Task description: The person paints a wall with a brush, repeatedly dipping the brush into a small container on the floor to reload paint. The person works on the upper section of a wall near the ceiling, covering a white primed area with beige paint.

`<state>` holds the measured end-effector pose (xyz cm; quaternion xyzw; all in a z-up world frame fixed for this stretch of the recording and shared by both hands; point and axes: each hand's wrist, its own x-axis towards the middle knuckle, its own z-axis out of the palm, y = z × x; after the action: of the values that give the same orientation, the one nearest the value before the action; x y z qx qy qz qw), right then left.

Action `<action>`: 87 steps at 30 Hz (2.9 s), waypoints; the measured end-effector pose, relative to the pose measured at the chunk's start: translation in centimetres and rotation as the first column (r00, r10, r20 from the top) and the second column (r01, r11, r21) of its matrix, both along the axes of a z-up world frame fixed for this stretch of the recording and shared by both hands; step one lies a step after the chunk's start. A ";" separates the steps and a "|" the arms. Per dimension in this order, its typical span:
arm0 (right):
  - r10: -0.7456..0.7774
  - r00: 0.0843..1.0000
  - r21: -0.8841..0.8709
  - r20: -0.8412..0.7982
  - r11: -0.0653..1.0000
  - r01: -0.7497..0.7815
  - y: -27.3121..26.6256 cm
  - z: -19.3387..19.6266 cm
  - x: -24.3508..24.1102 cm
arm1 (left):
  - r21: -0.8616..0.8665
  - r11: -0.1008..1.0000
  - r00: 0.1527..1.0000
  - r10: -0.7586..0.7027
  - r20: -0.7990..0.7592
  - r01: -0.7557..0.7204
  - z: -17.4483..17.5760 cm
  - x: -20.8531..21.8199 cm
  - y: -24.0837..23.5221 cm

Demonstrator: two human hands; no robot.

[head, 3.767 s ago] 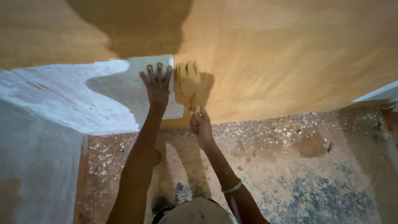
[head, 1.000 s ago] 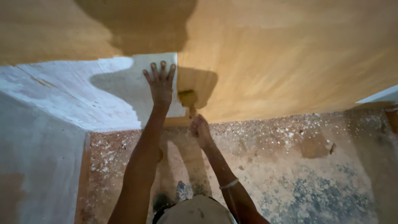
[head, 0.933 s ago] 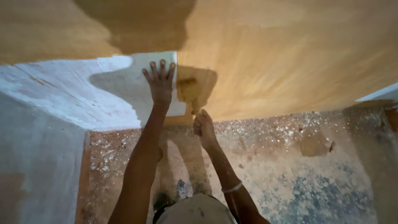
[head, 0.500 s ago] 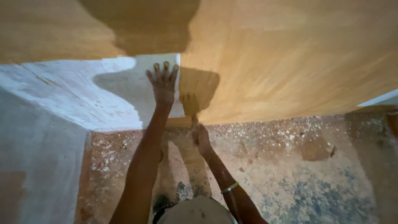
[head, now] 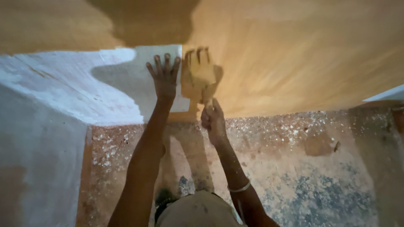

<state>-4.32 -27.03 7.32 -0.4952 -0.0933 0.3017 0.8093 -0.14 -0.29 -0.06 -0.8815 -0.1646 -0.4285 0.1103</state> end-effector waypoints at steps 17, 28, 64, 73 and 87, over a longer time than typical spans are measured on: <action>0.166 0.927 0.017 -0.335 0.985 -0.171 2.9 -16.5 3.1 | -0.042 0.999 0.996 0.019 -0.093 -0.023 1.1 0.0 0.2; -0.055 0.998 -0.038 0.018 0.998 0.056 1.8 -1.5 0.8 | 0.035 0.995 0.994 0.091 -0.058 -0.089 -0.3 0.5 0.5; -0.008 0.996 -0.697 -0.085 0.715 -0.054 -3.8 -27.1 -5.2 | -0.388 0.920 0.945 -0.076 -0.317 -0.056 -15.3 -14.3 -2.0; 0.795 0.539 -0.961 0.276 0.239 0.139 3.9 -28.5 -4.2 | -0.951 0.043 0.907 0.317 -0.279 -0.308 -44.5 -30.0 -3.8; 0.986 -0.149 -0.944 0.079 0.121 0.306 18.2 -40.3 -7.4 | -0.991 -0.130 0.933 0.359 -0.033 0.014 -50.6 -31.7 -6.8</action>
<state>-11.72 -8.87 -33.00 -0.7656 -0.6017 0.1981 -0.1123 -31.83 -7.06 -50.70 -0.5763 -0.5548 -0.2524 -0.5444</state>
